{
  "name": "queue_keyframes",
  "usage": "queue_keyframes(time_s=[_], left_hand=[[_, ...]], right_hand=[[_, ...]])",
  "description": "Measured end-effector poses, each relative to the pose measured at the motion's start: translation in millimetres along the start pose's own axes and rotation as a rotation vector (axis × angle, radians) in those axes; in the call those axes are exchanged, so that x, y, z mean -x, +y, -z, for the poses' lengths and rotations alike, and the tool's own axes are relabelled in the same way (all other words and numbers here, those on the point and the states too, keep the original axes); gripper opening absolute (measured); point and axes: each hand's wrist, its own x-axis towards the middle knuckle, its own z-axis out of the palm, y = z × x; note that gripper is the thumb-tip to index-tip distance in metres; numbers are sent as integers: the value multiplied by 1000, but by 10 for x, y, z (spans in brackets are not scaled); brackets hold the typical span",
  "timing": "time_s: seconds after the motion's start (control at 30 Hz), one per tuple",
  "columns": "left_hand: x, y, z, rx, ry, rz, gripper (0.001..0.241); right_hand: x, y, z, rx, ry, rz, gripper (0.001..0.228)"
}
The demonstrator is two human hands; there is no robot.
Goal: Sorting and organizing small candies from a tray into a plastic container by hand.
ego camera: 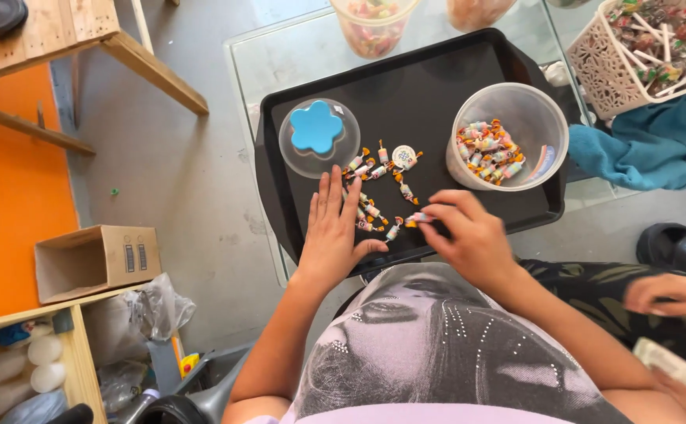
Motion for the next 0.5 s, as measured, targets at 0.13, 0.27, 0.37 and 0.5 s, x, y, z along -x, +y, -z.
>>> queue_keyframes(time_s=[0.13, 0.27, 0.37, 0.5], left_hand=[[17, 16, -75, -125, 8, -69, 104], [22, 28, -73, -123, 30, -60, 101], [13, -9, -133, -61, 36, -52, 101], [18, -10, -132, -76, 41, -56, 102]], right_hand=[[-302, -169, 699, 74, 161, 32, 17], [-299, -86, 551, -42, 197, 56, 21], [-220, -47, 10, -104, -58, 150, 21], [-165, 115, -543, 229, -180, 238, 22]])
